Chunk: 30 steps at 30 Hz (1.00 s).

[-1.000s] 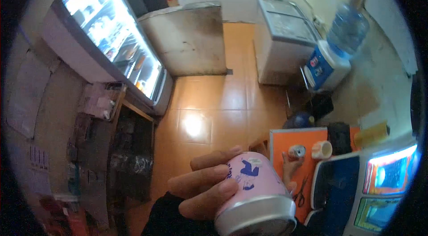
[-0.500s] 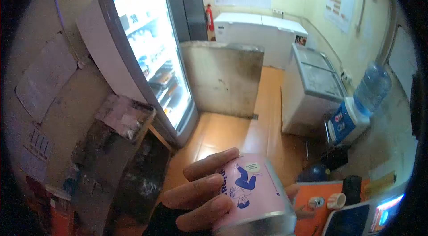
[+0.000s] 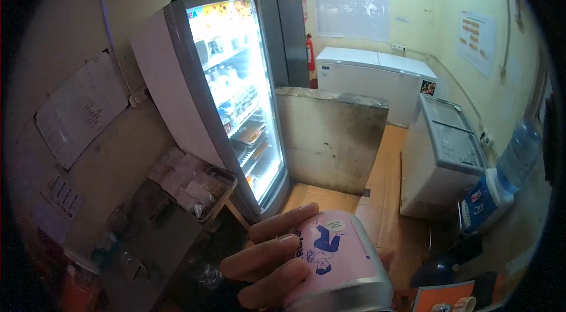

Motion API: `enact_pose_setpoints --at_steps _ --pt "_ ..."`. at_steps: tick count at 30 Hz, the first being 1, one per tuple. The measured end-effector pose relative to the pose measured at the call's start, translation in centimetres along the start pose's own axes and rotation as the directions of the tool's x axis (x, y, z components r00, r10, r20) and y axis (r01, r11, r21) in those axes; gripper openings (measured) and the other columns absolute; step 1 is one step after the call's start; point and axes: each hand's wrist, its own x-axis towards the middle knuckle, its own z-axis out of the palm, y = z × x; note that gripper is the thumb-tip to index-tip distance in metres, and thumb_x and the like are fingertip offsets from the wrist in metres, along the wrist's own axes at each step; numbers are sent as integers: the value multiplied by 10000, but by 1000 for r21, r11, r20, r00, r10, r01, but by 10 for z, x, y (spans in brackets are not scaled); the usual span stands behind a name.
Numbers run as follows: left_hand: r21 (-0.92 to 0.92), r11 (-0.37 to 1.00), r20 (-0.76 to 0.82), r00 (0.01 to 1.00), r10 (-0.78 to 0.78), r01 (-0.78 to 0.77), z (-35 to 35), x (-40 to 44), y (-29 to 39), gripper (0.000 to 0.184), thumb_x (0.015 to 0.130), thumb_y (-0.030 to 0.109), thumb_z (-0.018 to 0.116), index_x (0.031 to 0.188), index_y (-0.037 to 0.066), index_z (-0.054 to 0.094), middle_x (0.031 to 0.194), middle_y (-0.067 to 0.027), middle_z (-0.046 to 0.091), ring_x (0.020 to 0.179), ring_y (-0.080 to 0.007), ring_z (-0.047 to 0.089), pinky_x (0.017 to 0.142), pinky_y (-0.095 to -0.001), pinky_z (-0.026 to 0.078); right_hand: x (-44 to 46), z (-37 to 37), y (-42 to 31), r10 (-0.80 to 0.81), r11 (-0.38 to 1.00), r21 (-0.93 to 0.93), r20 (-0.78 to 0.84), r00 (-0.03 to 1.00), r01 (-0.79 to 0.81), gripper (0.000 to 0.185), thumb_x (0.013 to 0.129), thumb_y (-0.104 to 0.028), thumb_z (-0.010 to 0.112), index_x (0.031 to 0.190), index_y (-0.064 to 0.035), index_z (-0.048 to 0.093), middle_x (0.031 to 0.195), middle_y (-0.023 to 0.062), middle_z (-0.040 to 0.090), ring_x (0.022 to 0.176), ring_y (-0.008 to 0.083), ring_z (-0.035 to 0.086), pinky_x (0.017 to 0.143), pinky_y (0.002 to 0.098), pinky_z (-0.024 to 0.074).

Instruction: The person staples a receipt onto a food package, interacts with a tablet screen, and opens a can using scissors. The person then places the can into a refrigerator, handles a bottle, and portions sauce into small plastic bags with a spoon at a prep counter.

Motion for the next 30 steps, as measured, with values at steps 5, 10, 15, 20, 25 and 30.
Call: enact_pose_setpoints --at_steps 5,10,15,20,25,30 --pt "-116 986 -14 993 118 -119 3 -12 -62 408 889 176 513 1230 24 348 1097 -189 445 877 -468 595 754 -468 567 51 25 -4 67 995 -91 274 959 -43 373 704 -260 687 938 -29 512 817 97 539 706 215 517 626 340 422" --pt "98 961 -53 965 -255 259 19 -21 -107 446 743 206 701 1063 4 464 1016 -142 479 838 -302 559 716 -353 489 120 51 -7 201 965 -255 542 816 -69 292 724 -265 660 873 -36 557 750 81 554 649 198 518 580 328 420" --pt "337 817 -134 883 -451 468 24 -21 -180 539 629 205 815 1016 7 496 956 -106 476 838 -198 489 709 -288 403 217 84 -61 309 919 -393 771 557 34 238 744 -271 632 808 -43 603 683 66 569 592 181 518 534 315 417" --pt "310 649 -196 715 -671 695 10 -110 -268 655 635 164 809 1097 39 362 933 -72 477 823 -142 505 728 -312 440 341 182 -255 -551 834 299 449 703 463 316 807 -279 605 999 -29 571 835 80 603 729 193 567 677 346 469" --pt "178 462 -414 492 -766 869 -21 -186 -302 613 623 139 815 1057 33 395 976 -88 460 888 -180 494 776 -321 420 295 183 -573 -952 282 474 28 306 834 589 784 -312 673 1225 -23 408 1157 163 488 1078 295 507 879 372 424" --pt "177 347 -385 390 -837 921 -58 -203 -314 576 699 120 756 1105 64 351 981 -69 483 901 -144 515 757 -298 441 262 211 -640 -827 502 373 -57 559 780 630 725 -370 722 1176 -34 440 968 184 578 925 359 585 791 399 471"
